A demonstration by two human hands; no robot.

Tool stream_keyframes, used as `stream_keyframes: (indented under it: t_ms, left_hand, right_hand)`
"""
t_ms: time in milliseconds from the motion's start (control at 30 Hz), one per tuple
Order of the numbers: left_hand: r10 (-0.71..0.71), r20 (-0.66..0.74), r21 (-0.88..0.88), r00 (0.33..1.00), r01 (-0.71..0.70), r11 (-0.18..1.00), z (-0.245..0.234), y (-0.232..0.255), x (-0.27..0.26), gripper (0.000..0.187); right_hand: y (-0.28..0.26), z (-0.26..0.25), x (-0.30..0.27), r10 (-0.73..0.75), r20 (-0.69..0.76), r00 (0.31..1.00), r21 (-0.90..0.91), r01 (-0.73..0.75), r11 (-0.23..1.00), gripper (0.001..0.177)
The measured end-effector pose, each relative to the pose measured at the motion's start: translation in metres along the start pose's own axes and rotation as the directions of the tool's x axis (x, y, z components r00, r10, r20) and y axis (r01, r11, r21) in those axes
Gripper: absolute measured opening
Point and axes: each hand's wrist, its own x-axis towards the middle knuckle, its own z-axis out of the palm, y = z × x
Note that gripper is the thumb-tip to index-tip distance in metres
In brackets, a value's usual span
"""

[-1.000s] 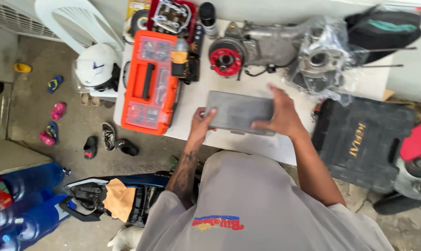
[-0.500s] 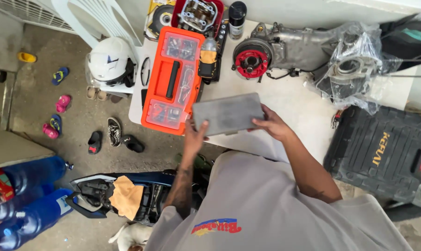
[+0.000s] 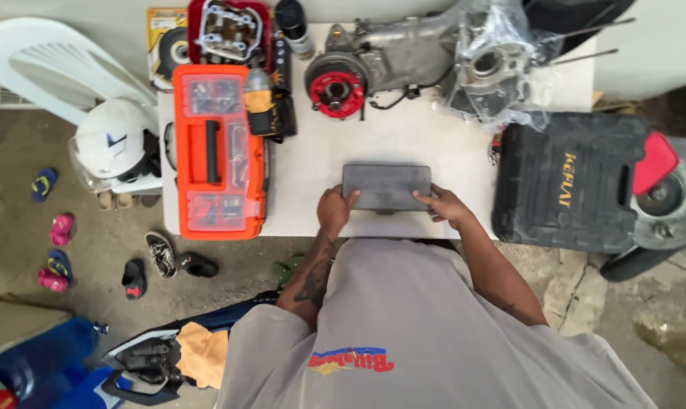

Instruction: Organize tools and mechanical parts in various toolboxes.

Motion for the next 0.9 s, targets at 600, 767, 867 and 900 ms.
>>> stream_keyframes:
  t_ms: [600, 767, 867, 900]
  left_hand:
    - [0.012, -0.096, -0.507, 0.995, -0.059, 0.86, 0.02, -0.022, 0.048, 0.052]
    - [-0.179, -0.007, -0.086, 0.984, 0.178, 0.98, 0.027, -0.006, 0.007, 0.054]
    - [-0.217, -0.084, -0.221, 0.973, 0.194, 0.956, 0.026, 0.015, -0.011, 0.056]
    - [-0.225, -0.087, -0.224, 0.971, 0.201, 0.954, 0.029, 0.018, -0.015, 0.056]
  right_hand:
    - [-0.033, -0.032, 0.079, -0.677, -0.197, 0.709, -0.192, 0.65, 0.736, 0.07]
    - [-0.03, -0.031, 0.097, -0.576, -0.178, 0.798, -0.137, 0.56, 0.817, 0.051]
    - [-0.04, -0.042, 0.065, -0.634, -0.145, 0.76, -0.193, 0.607, 0.771, 0.041]
    - [-0.034, -0.044, 0.059, -0.634, -0.137, 0.761, -0.196, 0.607, 0.77, 0.041]
